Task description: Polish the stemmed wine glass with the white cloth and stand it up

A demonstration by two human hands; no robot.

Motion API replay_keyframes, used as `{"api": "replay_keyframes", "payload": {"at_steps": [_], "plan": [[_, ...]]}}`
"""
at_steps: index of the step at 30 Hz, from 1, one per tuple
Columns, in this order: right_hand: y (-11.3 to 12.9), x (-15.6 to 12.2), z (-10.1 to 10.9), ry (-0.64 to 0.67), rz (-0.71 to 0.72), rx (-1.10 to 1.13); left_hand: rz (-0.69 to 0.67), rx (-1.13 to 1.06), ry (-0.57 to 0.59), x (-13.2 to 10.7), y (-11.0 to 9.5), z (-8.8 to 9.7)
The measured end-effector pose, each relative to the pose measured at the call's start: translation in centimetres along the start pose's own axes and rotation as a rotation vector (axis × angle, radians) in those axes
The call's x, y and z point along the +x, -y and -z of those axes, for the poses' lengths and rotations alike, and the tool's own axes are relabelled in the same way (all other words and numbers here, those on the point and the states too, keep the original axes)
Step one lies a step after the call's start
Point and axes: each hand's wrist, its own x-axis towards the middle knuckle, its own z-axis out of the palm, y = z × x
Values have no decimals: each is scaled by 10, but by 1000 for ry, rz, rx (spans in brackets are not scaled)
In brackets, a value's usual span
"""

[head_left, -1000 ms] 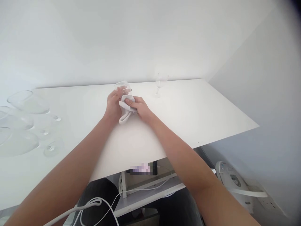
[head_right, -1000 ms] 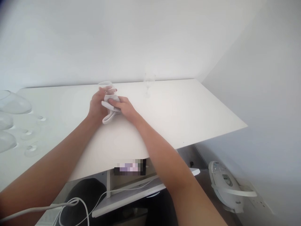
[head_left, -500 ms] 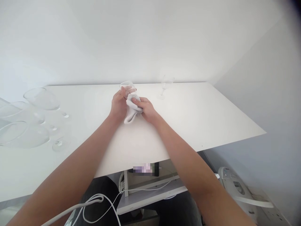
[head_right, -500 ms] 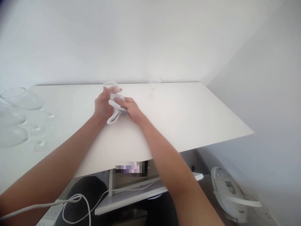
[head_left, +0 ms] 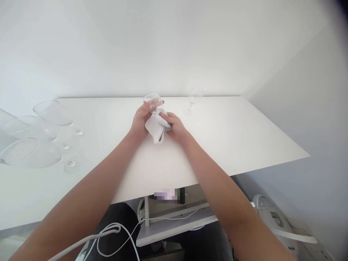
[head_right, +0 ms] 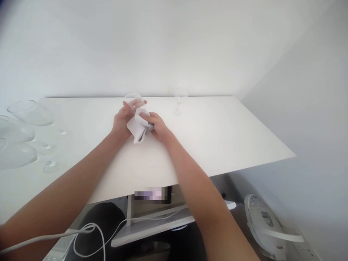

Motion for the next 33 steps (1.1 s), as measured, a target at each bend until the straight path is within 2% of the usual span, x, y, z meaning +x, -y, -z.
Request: {"api": "replay_keyframes", "payload": {"at_steps": [2,5,7,11,16,17,18,20,22,24,26,29,33], "plan": [[0,-1,0,-27,60,-128,-10,8,-10,1,1,1],[-5,-1,-1,-218,234,-509,-46,37,-29,4,4,4],[-9,0,-1,-298,273,-652,-41,57,-35,6,6,5],[-10,2,3,-351,288,-593,-1,71,-96,7,8,6],[-6,5,18,-786,412,-447,14,58,-237,8,7,12],[-7,7,19,-805,419,-395,13,50,-259,9,7,14],[-8,8,19,-769,413,-326,5,43,-263,10,6,15],[-12,12,16,-568,352,-163,-39,24,-236,10,5,15],[-14,13,9,-327,234,-37,-105,-9,-195,10,4,13],[-13,13,3,-213,141,26,-148,-26,-153,9,4,11],[-10,12,1,-278,127,57,-151,-12,-88,8,6,7],[-7,11,6,-508,160,16,-109,16,30,5,8,3],[-6,7,11,-660,202,-253,-64,34,21,2,6,0]]}}
